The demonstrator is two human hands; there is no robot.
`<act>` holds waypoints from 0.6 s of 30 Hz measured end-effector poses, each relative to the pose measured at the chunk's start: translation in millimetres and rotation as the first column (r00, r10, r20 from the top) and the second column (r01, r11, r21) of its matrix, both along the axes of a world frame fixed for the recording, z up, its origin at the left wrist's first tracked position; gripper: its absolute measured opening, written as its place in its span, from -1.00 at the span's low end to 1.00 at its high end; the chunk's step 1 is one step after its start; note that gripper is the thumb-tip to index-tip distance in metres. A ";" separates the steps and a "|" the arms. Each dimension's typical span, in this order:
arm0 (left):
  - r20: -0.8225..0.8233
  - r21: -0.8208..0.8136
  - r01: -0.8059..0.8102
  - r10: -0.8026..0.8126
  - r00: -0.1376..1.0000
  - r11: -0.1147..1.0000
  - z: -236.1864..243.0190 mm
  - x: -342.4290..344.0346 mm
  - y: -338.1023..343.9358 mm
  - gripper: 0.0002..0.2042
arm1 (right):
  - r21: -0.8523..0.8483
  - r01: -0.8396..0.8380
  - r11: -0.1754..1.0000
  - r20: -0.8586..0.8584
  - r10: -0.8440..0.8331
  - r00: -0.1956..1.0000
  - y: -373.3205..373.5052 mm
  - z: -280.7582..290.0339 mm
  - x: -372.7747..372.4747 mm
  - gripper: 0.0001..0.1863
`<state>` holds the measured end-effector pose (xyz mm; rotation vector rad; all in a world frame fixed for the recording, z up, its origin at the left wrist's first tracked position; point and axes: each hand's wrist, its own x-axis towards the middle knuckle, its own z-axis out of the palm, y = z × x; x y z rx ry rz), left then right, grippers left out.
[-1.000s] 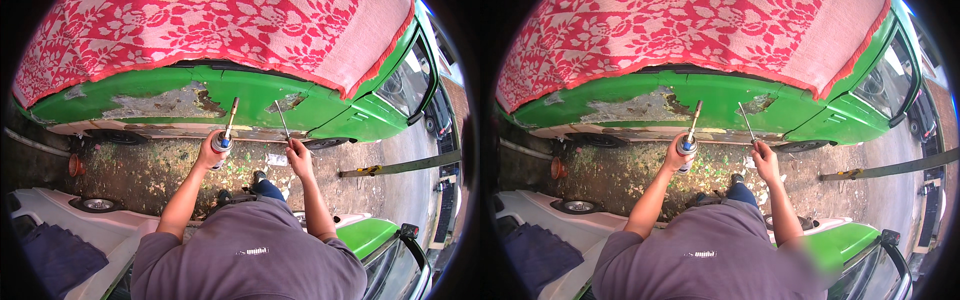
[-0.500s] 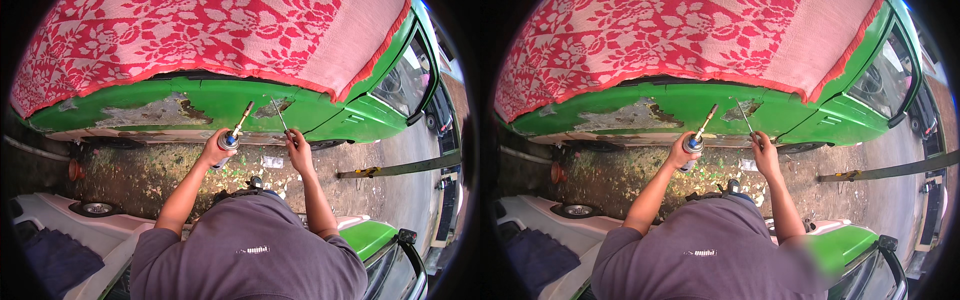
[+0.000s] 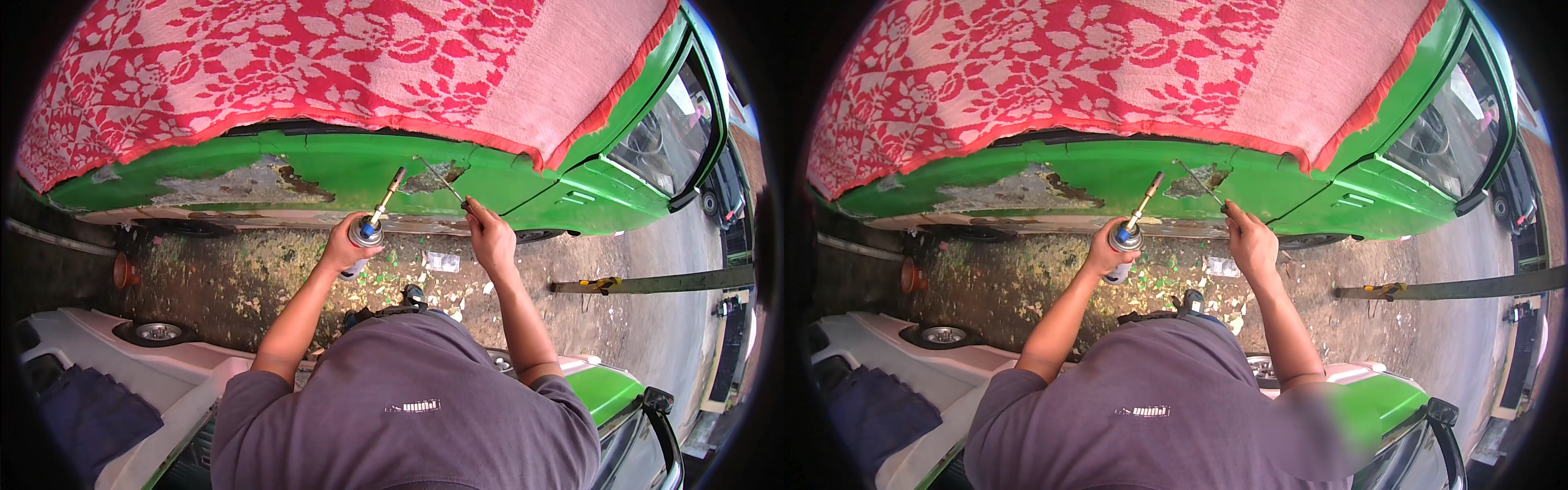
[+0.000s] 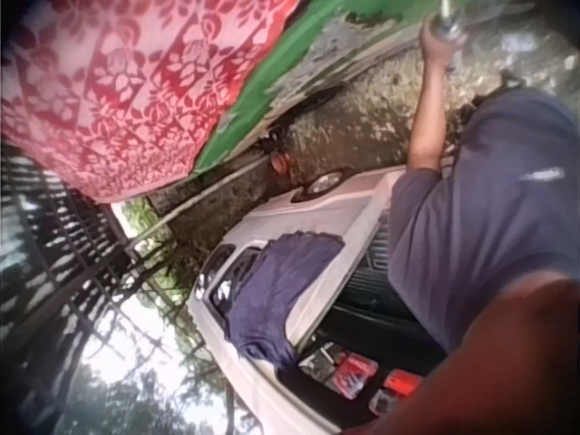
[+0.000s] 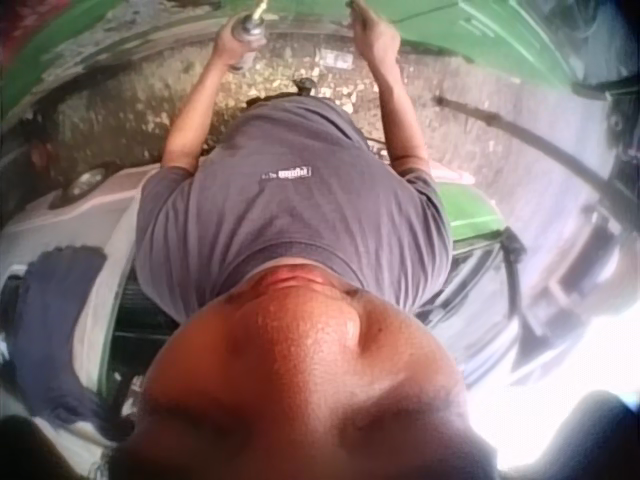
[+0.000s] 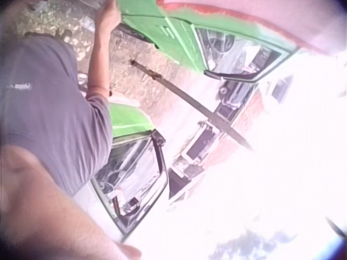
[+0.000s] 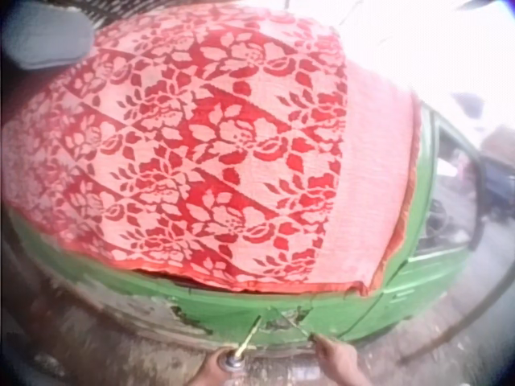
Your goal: The person uses a hammer and chisel to chip away rust and old paint from the side panel of a green car. They then use a blowtorch to heat the metal surface while scraping it with a chisel to remove remaining material.
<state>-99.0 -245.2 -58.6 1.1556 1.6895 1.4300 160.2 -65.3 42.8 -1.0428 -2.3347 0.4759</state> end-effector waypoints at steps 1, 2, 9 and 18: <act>-0.044 0.002 -0.004 0.004 0.999 1.000 -0.9 0.8 0.2 -0.26 | 0.017 0.000 1.000 0.025 0.000 1.000 1.7 2.3 0.5 -0.65; -0.039 0.014 -0.012 0.012 0.999 1.000 -1.7 1.3 0.5 -0.26 | 0.017 -0.006 1.000 0.046 0.005 0.999 3.3 4.5 -0.1 -0.64; 0.022 0.051 -0.047 0.046 0.999 0.998 -9.3 2.3 2.9 -0.28 | -0.061 -0.049 0.997 0.075 0.053 0.996 11.7 5.7 -2.7 -0.60; -0.054 0.060 -0.053 0.056 0.997 0.997 -10.5 6.2 5.5 -0.29 | -0.085 -0.146 0.986 0.069 0.152 0.986 15.6 3.5 1.7 -0.53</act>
